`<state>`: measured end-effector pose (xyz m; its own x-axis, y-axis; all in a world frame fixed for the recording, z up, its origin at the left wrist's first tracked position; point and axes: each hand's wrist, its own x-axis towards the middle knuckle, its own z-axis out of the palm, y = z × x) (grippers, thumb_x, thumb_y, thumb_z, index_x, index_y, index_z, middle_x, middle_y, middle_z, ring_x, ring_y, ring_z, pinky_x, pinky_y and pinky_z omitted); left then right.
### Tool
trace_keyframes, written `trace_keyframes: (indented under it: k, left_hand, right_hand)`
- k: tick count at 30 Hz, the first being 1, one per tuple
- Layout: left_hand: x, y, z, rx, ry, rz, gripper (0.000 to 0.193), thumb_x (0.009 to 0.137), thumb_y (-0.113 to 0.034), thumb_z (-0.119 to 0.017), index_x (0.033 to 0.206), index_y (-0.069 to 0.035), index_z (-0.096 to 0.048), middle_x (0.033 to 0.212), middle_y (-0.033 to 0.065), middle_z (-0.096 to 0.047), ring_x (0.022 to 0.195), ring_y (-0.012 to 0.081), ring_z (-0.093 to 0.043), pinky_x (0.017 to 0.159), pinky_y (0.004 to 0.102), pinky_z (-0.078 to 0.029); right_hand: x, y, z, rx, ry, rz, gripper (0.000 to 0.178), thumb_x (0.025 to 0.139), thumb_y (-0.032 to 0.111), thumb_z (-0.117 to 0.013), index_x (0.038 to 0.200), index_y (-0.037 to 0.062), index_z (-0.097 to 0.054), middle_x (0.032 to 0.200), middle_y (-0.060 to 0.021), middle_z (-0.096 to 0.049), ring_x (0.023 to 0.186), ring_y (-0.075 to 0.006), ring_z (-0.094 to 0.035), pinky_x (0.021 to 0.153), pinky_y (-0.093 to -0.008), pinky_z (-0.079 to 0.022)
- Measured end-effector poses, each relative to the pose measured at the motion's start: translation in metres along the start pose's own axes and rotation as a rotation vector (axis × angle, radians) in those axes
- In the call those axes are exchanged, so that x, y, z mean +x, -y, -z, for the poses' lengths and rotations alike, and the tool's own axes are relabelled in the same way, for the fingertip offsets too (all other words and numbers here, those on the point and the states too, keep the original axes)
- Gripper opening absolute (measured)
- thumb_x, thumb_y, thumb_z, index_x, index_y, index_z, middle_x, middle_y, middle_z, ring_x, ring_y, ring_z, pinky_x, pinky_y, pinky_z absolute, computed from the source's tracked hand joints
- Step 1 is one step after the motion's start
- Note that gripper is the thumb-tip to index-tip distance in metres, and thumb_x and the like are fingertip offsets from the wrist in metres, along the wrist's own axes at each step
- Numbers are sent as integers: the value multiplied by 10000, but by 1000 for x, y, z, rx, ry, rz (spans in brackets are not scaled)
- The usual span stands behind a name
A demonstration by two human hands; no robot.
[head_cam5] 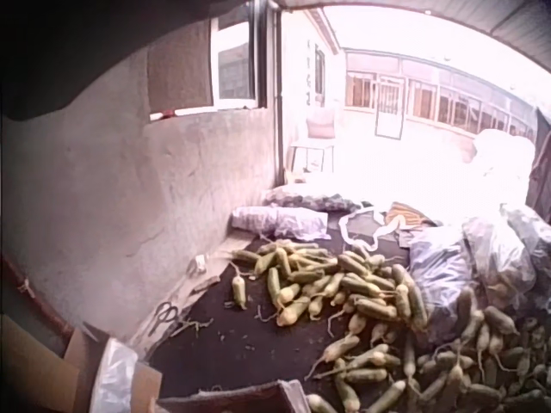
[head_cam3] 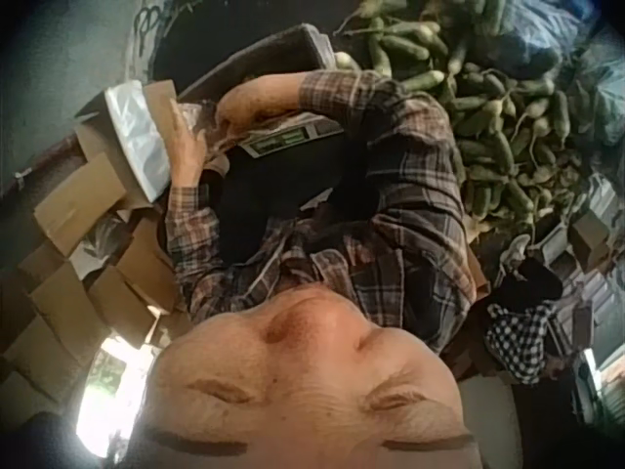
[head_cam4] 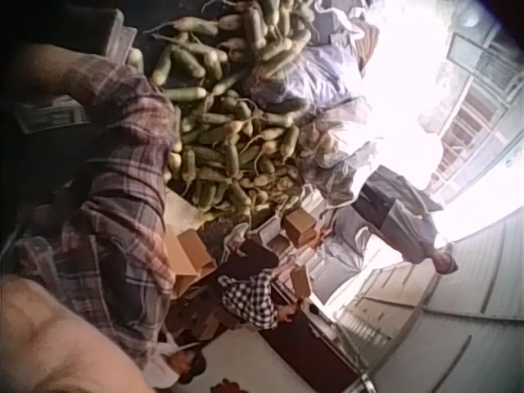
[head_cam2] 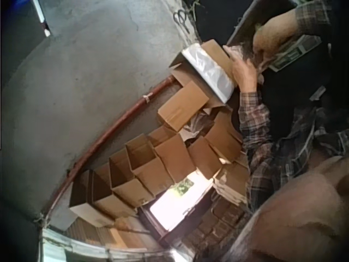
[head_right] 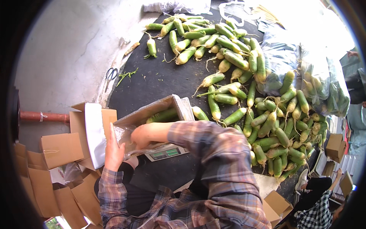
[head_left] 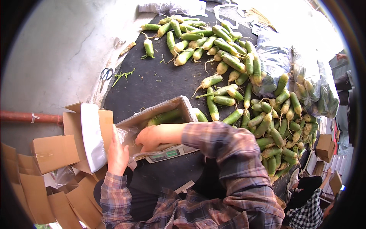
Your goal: Packaging radishes into plastic bags and cardboard boxes for shipping.
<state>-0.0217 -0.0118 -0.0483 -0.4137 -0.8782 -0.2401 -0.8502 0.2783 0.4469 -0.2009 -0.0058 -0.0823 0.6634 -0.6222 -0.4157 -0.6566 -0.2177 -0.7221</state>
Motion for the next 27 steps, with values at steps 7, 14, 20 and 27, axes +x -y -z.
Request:
trace_keyframes:
  k: [7, 14, 20, 27]
  left_hand:
    - [2, -16, 3, 100, 135, 140, 896, 766, 10, -583, 1459, -64, -20, 1273, 294, -454, 954, 454, -554, 752, 464, -467]
    - [6, -12, 2, 34, 124, 144, 832, 773, 4, -530, 1444, 2, -38, 1290, 318, -428, 999, 458, -546, 809, 453, -465]
    - [10, -19, -2, 70, 110, 175, 831, 751, 25, -502, 1433, 45, -26, 1301, 347, -397, 1113, 469, -483, 900, 429, -426]
    - [22, -20, -2, 31, 208, 297, 766, 856, -66, -479, 1462, -10, -14, 1220, 355, -438, 870, 494, -497, 701, 440, -445]
  right_hand:
    - [-73, -86, 121, 861, -630, 1, 221, 886, 198, -559, 918, -4, -643, 792, -61, -659, 752, -134, -629, 692, -279, -512]
    - [-9, -303, 82, -378, -692, -720, 209, 801, 210, -614, 973, 92, -633, 1098, -105, -594, 1066, -264, -551, 762, -399, -471]
    - [50, -382, 76, -760, -785, -896, 280, 818, 213, -533, 1066, 136, -639, 1311, -97, -442, 1243, -275, -360, 934, -606, -315]
    - [65, -410, 63, -823, -707, -871, 306, 839, 225, -507, 1092, 152, -662, 1417, -23, -357, 1355, -300, -226, 999, -661, -234]
